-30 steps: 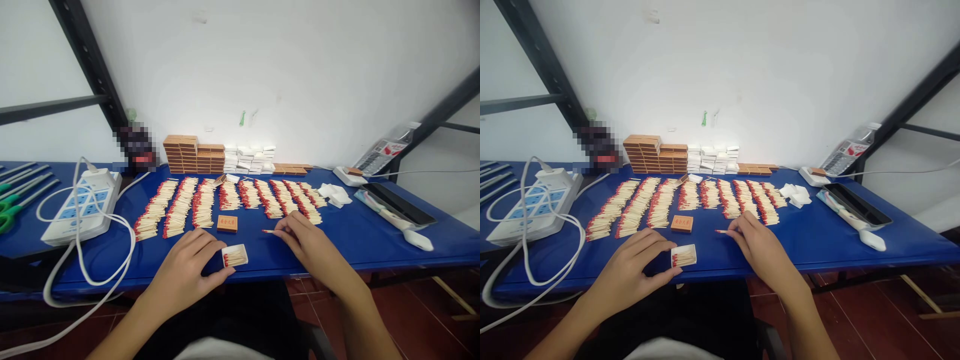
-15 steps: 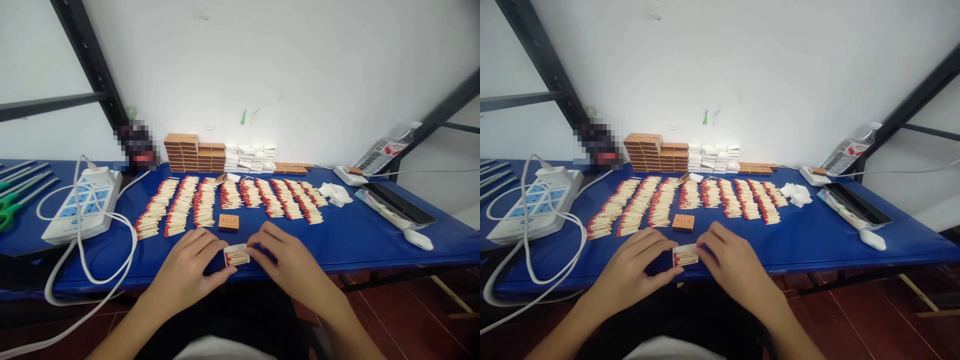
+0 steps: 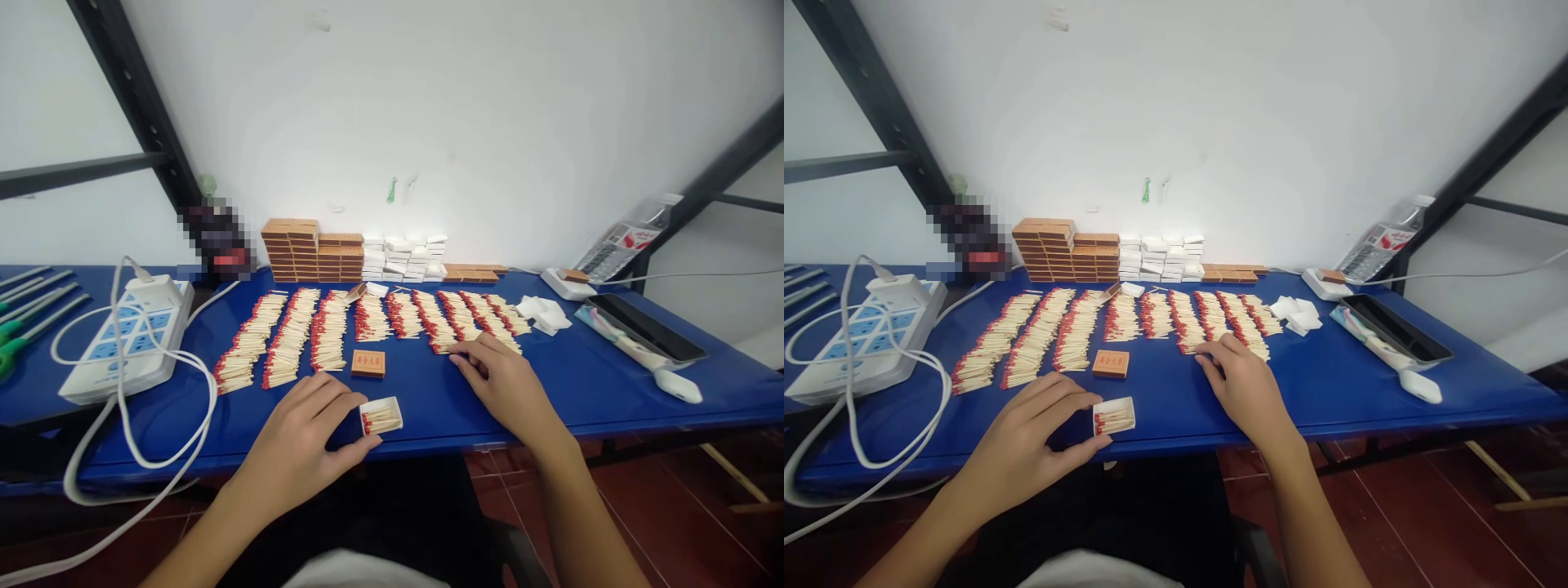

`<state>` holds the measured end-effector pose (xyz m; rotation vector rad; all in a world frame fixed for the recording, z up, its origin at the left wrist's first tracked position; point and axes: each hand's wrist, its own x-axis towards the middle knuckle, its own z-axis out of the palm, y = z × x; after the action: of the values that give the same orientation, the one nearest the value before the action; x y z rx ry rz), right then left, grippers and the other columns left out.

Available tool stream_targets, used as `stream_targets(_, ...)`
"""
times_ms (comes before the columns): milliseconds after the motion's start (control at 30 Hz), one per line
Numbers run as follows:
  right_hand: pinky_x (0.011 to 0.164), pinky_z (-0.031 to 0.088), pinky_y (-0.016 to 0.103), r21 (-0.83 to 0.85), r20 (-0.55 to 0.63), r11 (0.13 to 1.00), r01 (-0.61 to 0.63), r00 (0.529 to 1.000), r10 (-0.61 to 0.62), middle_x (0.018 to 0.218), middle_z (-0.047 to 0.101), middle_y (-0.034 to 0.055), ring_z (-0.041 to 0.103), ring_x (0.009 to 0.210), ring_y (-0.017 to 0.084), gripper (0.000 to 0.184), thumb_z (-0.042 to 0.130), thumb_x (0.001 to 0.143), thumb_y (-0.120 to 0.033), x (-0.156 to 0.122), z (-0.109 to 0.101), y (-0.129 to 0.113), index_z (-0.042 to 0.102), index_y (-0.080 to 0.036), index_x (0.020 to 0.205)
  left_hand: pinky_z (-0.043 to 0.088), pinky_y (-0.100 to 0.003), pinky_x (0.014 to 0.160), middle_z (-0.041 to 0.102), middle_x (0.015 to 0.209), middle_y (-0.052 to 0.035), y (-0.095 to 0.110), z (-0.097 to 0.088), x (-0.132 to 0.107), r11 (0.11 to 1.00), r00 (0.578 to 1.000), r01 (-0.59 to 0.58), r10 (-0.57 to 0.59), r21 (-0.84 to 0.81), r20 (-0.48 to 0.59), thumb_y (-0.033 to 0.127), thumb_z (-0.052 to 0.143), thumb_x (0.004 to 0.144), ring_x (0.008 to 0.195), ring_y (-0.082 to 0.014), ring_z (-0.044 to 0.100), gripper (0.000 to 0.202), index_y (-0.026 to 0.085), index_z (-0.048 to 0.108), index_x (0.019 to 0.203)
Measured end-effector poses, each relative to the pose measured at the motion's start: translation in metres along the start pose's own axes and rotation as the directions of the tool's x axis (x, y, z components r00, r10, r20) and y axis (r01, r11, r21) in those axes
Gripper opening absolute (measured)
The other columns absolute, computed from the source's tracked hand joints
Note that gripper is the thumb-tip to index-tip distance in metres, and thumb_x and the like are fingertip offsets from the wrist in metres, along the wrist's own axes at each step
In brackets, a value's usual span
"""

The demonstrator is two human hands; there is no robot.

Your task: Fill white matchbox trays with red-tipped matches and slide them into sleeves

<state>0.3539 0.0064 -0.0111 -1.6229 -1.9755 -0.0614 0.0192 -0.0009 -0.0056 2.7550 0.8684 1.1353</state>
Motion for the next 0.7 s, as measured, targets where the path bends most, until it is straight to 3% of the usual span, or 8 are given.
stream_targets(700,0.073,0.053,0.036,0.02,0.029,1.0,0.013,0.999,-0.014,0.1,0.07,0.0073,0.067,0.079,0.022,0.024,0.053,0.111,-0.032,0.0024,-0.0006,-0.0001,0.075,-0.023,0.113,0.056,-0.042,0.09,0.074,0.101,-0.0057,0.0011,-0.001,0.0,1.0,1.0,0.003,-0.003,-0.003,0.01,0.028,0.082,0.099,0.093,-0.0245,0.067,0.024,0.019,0.068,0.116)
